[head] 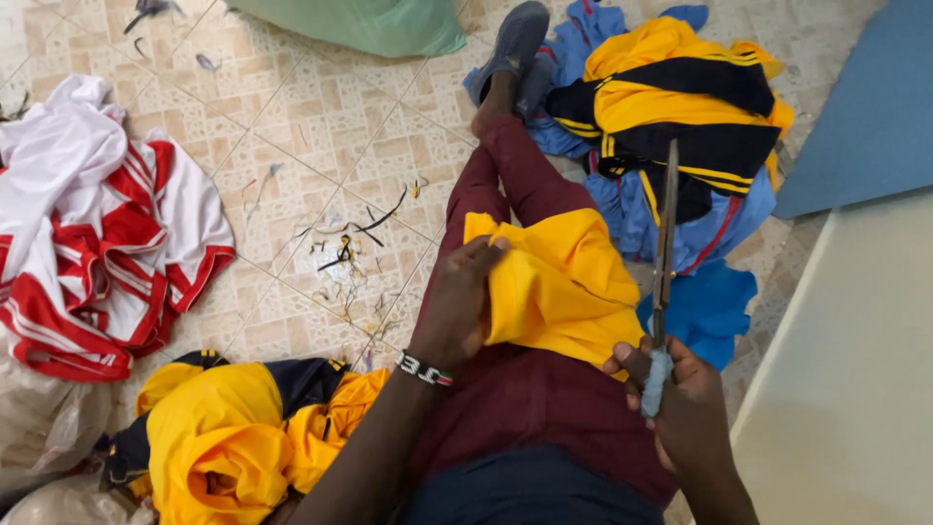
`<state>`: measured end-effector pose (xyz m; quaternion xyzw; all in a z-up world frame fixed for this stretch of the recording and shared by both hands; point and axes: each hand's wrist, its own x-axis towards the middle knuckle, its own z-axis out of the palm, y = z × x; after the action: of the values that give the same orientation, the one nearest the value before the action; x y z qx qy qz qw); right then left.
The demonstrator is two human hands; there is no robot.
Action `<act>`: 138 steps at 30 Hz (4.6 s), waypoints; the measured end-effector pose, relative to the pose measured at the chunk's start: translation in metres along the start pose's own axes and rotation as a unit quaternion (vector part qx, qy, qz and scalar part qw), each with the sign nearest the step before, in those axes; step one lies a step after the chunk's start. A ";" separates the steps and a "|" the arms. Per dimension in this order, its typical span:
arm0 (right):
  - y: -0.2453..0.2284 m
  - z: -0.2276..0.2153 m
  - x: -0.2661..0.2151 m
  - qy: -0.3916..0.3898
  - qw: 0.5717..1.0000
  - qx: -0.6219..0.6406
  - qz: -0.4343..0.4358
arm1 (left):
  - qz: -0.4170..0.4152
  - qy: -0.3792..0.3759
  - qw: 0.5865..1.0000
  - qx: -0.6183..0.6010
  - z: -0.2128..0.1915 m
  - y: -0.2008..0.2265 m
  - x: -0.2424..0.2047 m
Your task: Trimming excess fabric from the edges of yellow and blue athletic jerseys using large scissors.
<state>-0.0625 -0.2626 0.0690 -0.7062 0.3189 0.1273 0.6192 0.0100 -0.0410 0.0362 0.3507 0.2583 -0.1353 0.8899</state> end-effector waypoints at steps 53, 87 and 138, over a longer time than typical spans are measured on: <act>-0.087 0.009 -0.003 0.050 0.974 0.140 -0.171 | 0.266 0.045 0.944 0.189 -0.010 0.005 0.140; -0.002 -0.025 0.006 0.048 0.934 -0.338 -0.105 | 0.254 0.216 0.827 0.453 -0.097 -0.007 -0.022; -0.001 0.044 0.038 -0.081 0.985 -0.149 -0.030 | 0.406 -0.063 0.714 0.567 -0.039 -0.009 -0.011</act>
<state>-0.0230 -0.2314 0.0393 -0.7871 0.2238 0.2111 0.5347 -0.0173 -0.0193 0.0131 0.8513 -0.0912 0.0963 0.5076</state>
